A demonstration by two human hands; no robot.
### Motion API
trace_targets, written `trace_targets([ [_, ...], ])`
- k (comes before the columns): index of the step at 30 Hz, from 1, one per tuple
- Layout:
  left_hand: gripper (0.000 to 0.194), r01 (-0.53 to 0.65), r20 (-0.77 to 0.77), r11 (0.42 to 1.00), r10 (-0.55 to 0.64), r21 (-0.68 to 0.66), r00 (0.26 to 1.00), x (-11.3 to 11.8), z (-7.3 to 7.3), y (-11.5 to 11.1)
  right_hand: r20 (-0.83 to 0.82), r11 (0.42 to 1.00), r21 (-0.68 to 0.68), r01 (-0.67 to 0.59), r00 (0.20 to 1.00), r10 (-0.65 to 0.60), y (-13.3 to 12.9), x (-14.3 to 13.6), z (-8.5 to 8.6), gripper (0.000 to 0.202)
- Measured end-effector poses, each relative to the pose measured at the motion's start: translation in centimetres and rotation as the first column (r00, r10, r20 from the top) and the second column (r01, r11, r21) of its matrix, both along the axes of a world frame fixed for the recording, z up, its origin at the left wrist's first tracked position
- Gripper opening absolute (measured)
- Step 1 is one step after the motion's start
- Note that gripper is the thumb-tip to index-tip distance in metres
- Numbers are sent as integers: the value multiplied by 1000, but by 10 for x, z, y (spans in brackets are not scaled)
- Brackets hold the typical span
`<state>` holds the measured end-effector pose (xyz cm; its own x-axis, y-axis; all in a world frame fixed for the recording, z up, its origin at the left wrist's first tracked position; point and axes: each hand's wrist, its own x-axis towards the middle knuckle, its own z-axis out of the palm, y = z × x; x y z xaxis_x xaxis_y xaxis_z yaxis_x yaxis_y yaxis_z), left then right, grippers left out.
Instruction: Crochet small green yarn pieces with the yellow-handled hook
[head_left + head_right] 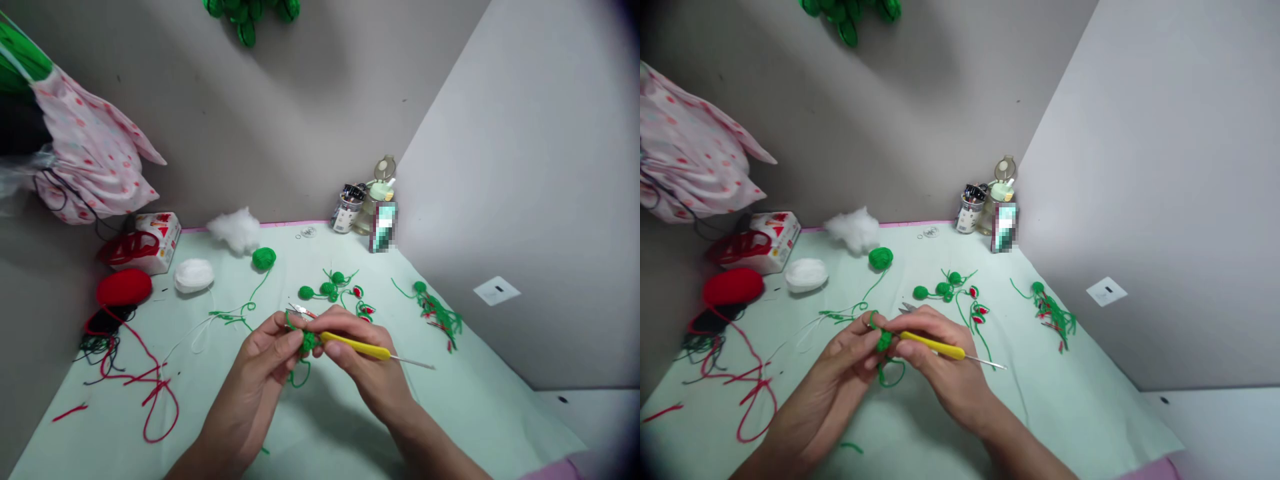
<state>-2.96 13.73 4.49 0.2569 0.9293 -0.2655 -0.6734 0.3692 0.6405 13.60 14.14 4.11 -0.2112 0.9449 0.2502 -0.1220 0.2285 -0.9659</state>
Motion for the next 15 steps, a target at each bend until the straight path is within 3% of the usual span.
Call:
trace_targets([
  [4,10,5,-157,997,8,80,988,-1,-4,-3,-125,988,-53,148,980,-153,-3,-7,-11,12],
  [8,34,2,-252,996,21,92,968,-3,-8,-4,-265,977,-171,129,949,-172,-1,-8,-18,18],
  [11,42,-36,-306,995,63,93,950,-1,-10,-4,-279,966,-194,169,935,-219,-1,-4,-21,15],
  [15,45,-71,-325,994,96,87,941,2,-11,-3,-235,971,-120,205,945,-228,0,0,-24,15],
])
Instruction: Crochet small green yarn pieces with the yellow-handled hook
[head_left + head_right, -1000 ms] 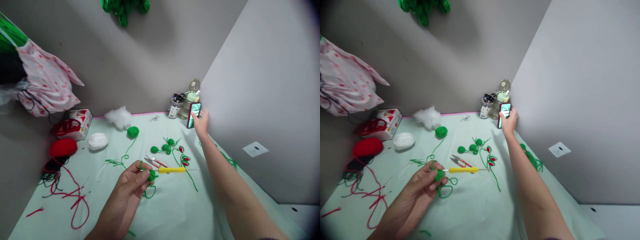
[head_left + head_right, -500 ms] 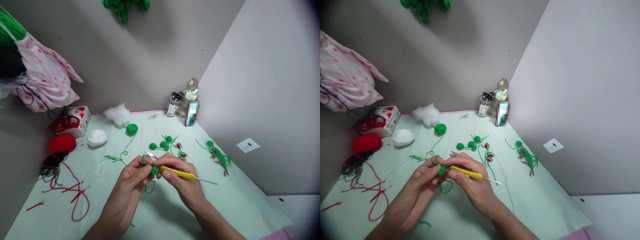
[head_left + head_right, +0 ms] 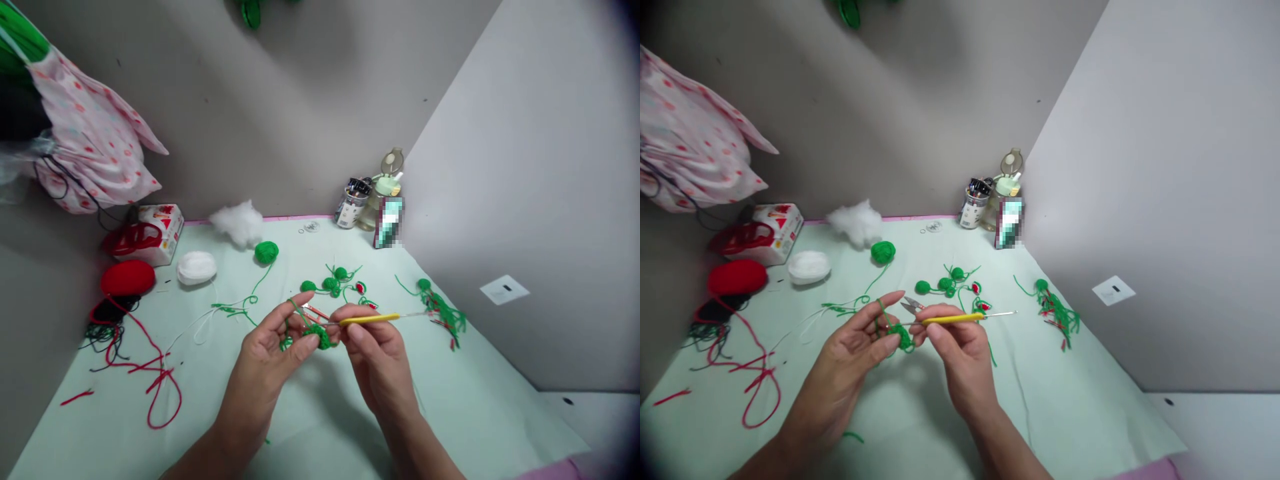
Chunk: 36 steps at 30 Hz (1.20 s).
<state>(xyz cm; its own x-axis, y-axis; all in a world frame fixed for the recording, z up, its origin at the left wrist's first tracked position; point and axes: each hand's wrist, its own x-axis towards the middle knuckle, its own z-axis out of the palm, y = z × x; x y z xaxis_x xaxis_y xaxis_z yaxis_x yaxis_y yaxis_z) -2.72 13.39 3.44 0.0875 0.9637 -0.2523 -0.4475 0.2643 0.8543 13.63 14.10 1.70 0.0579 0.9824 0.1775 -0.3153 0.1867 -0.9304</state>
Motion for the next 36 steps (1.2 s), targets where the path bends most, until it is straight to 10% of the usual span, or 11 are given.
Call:
trace_targets([
  [6,53,-34,-2,999,34,-13,999,3,-1,-1,288,965,253,67,947,-141,-8,-4,-1,17],
  [12,64,33,117,997,-24,-73,993,5,-2,-1,518,809,583,70,736,-437,-21,-7,-12,48],
  [17,72,140,197,986,-119,-95,973,4,-2,-2,500,905,426,-13,836,-224,-13,-1,-4,40],
  [22,64,108,245,987,-76,-119,967,7,-5,-4,607,790,613,3,639,-473,-18,-1,-15,60],
  [30,51,160,350,970,-87,-185,933,-2,4,5,143,957,239,166,969,-204,-4,6,2,14],
  [36,46,30,60,999,-29,-15,998,3,-2,-3,109,987,156,31,993,-48,-1,-2,2,10],
])
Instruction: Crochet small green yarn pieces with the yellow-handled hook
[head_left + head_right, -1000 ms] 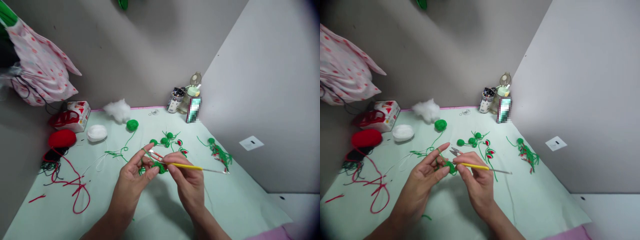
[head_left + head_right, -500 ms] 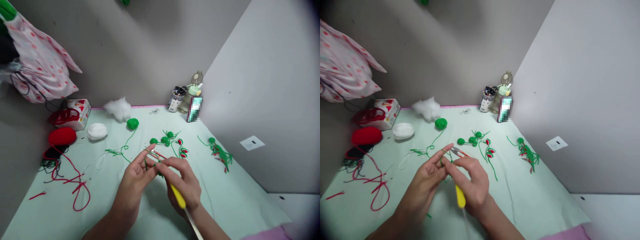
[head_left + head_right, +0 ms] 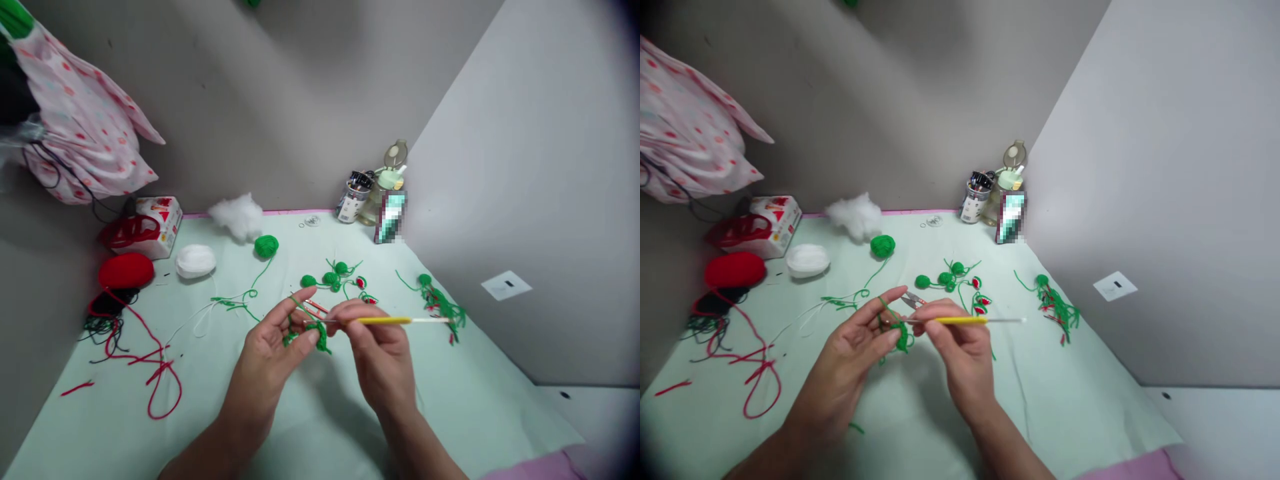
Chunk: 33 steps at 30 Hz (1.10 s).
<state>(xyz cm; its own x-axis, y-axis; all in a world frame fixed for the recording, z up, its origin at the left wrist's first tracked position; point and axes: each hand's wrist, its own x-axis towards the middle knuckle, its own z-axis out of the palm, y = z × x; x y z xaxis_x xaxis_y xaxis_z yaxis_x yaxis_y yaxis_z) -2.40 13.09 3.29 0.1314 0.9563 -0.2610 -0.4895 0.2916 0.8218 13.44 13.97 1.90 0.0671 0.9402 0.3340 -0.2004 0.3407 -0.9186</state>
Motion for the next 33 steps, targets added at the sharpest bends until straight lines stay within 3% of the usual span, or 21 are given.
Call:
trace_targets([
  [3,50,-58,-107,997,64,52,992,7,-3,-3,108,999,40,28,994,-32,-4,-6,-4,11],
  [8,54,-67,-177,993,83,99,981,7,-6,-1,122,999,21,37,992,-39,-5,-6,-5,9],
  [13,62,37,2,999,-37,-20,999,2,-4,2,19,994,-102,49,999,-48,0,-4,-5,7],
  [16,53,137,177,984,-115,-118,978,1,-4,3,-129,971,-240,-5,991,-27,3,-3,-7,15],
  [18,48,168,268,971,-119,-171,956,1,-4,4,-158,967,-254,-29,987,-12,3,-3,-8,16],
  [24,43,122,322,957,-32,-264,946,3,0,8,116,991,51,121,985,-126,2,-5,-8,8],
  [30,51,36,202,993,-12,-117,979,4,-2,5,286,975,208,76,949,-135,2,0,-4,14],
  [33,55,-4,132,999,9,-34,991,6,-6,2,430,930,358,80,870,-240,-2,1,-9,26],
])
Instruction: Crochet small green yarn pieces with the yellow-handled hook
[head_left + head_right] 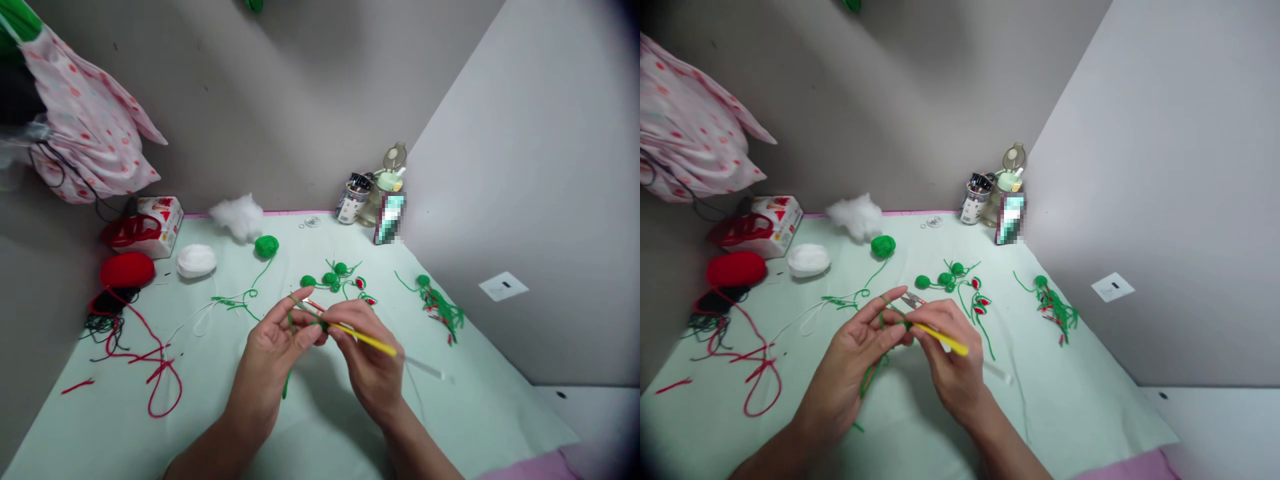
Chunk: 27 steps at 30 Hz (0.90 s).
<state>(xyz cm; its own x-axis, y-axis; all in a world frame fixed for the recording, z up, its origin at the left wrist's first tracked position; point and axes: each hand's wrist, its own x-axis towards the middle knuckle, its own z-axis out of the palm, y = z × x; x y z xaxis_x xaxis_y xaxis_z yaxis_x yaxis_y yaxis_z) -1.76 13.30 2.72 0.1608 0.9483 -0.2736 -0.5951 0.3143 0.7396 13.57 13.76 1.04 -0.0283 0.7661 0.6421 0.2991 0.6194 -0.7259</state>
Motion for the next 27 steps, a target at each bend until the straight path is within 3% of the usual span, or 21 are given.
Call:
trace_targets([
  [3,57,20,13,1000,-20,-15,1000,3,-2,-2,195,962,247,117,966,-167,-6,-2,-7,40],
  [5,56,78,57,995,-75,-54,996,3,-2,-3,184,942,301,151,960,-213,-9,-3,-8,43],
  [9,51,170,144,982,-158,-81,977,0,-2,-1,-89,1000,16,14,996,-13,-7,-4,-2,32],
  [12,56,180,179,979,-161,-96,971,-3,-1,2,-342,975,-158,-156,935,94,-2,-1,0,18],
  [15,54,159,169,983,-141,-96,976,-5,1,4,-510,933,-260,-249,856,86,1,3,0,11],
  [19,49,142,100,986,-133,-90,986,-7,6,4,-576,900,-323,-292,815,57,1,5,1,15],
  [27,39,132,87,989,-125,-69,988,-6,11,3,-531,922,-275,-272,843,90,1,7,4,21],
])
